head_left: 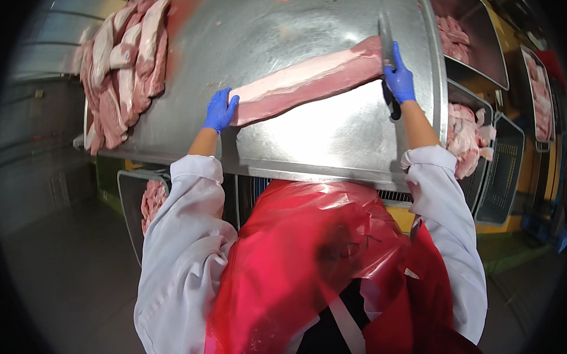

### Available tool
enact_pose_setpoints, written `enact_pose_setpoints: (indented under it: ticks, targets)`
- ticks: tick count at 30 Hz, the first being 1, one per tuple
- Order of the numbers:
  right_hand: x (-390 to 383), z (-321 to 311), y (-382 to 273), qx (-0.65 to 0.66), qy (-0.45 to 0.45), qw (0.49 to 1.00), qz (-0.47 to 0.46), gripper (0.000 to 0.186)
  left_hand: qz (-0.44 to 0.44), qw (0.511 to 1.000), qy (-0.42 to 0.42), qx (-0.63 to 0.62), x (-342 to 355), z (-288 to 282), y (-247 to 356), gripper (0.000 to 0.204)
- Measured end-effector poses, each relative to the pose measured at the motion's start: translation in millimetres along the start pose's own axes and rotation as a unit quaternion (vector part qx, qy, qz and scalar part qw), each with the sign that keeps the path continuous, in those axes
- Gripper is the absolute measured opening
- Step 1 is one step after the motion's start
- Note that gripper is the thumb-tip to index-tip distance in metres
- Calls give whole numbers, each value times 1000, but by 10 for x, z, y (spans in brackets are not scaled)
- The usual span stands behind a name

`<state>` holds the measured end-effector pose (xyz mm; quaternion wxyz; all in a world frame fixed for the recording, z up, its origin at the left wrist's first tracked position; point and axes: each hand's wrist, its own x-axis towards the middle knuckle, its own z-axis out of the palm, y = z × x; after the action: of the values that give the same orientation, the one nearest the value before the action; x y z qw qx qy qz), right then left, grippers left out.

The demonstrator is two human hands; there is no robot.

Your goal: The person trims fat and sinew from large slabs of pork belly using a boning knife on a stainless steel table. They separate the trimmed meat from the fat and place the pieces into a bin below the table.

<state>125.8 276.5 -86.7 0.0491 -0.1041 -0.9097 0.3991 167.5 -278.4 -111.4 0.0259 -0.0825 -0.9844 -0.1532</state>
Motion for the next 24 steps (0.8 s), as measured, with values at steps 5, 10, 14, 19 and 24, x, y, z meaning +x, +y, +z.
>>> enact_pose_setpoints:
  ticks: [5, 10, 14, 19, 24]
  targets:
    - [-151, 173, -304, 16, -13, 995, -94, 63, -293, 938, 109, -152, -668, 32, -49, 32]
    - [-900, 694, -1181, 104, -202, 950, -214, 60, -478, 690, 119, -530, -867, 34, 700, 24]
    - [-972, 1148, -1732, 4, -327, 924, -200, 70, -453, 655, 146, -587, -668, 227, 714, 16]
    - [-850, 1622, -1960, 6, -333, 904, -269, 74, -419, 662, 187, -593, -509, 319, 525, 11]
    - [-894, 1768, -2358, -151, -455, 815, -327, 69, -429, 604, 207, -638, -697, 276, 553, 10]
